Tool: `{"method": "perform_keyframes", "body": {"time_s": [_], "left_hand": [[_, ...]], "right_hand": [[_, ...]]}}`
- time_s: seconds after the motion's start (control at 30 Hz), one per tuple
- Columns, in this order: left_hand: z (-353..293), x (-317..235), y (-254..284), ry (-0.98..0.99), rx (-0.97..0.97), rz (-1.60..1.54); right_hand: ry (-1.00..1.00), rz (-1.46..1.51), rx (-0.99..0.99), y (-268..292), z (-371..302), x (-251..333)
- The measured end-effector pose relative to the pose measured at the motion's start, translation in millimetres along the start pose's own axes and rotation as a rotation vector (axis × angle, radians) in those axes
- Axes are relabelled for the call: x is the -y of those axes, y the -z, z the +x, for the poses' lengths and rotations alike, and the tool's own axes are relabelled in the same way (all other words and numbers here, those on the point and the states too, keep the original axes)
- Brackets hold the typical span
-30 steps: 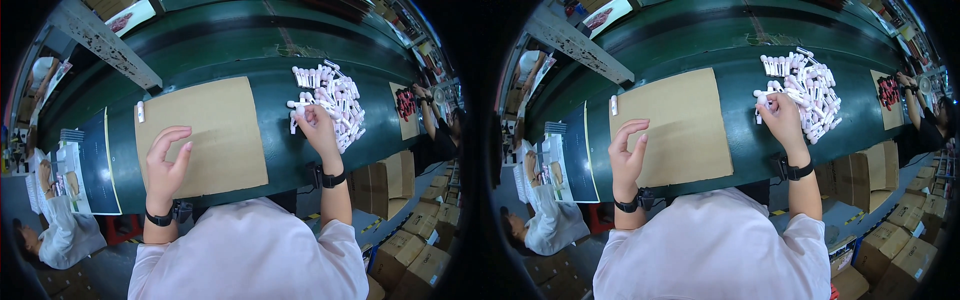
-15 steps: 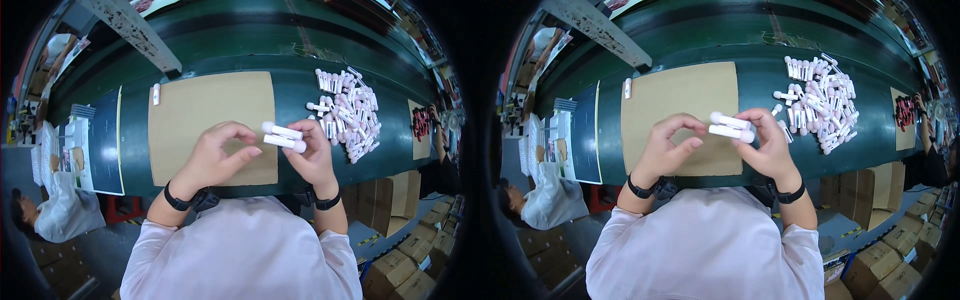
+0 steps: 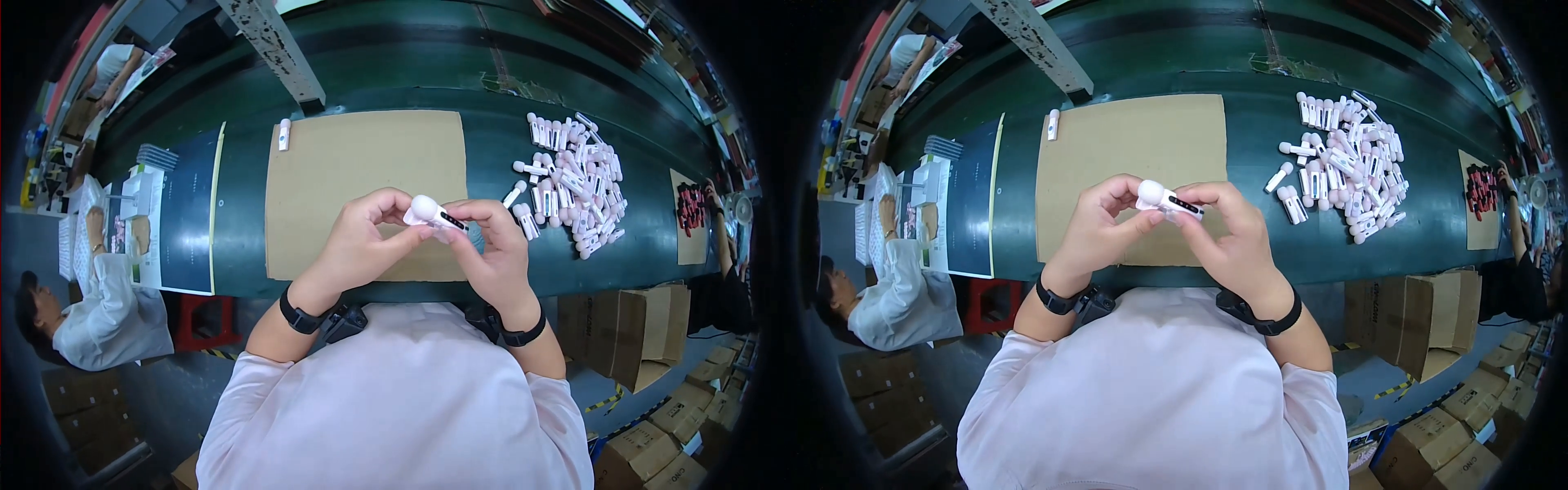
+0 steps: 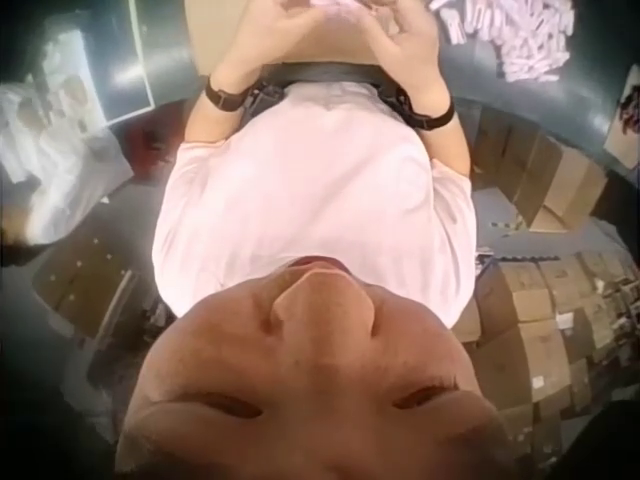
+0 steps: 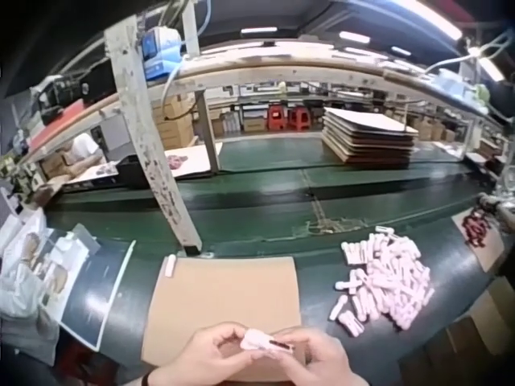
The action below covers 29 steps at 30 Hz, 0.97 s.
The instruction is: The person places a cardboard sheet on the table and arranges microphones in rows on it, picking each one up from a pile and turning it over to inspect it. After filling the sheet, they cover the microphones with another cardboard sheet and begin the process again.
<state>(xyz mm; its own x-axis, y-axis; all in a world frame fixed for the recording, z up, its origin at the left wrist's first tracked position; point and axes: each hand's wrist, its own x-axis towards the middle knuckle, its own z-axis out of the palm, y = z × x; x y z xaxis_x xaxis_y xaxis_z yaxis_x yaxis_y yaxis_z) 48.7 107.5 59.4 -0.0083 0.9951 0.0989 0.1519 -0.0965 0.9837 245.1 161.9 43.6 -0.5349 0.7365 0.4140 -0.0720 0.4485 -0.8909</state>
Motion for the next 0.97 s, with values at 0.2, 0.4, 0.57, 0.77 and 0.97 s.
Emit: {"method": "perform_keyframes", "body": {"time_s": [0.2,0.4,0.57,0.77,0.97], "left_hand": [[-8,0,-3,-0.096,-0.07,-0.289],[-14,0,-1,0.019,-0.074,-0.414],[-5,-2,2,0.126,-0.028,-0.241],[8,-5,15,0.331,0.021,-0.303],[23,-2,30,0.418,0.07,-0.388]], "right_hand": [[-0.129,0.298,-0.198,-4,-1,8],[-0.293,0.516,-0.238,9,-8,-2],[-0.474,0.656,-0.247,19,-8,-12],[-0.505,0.547,-0.232,24,1,-23],[-0.55,0.508,-0.15,26,12,-36]]}}
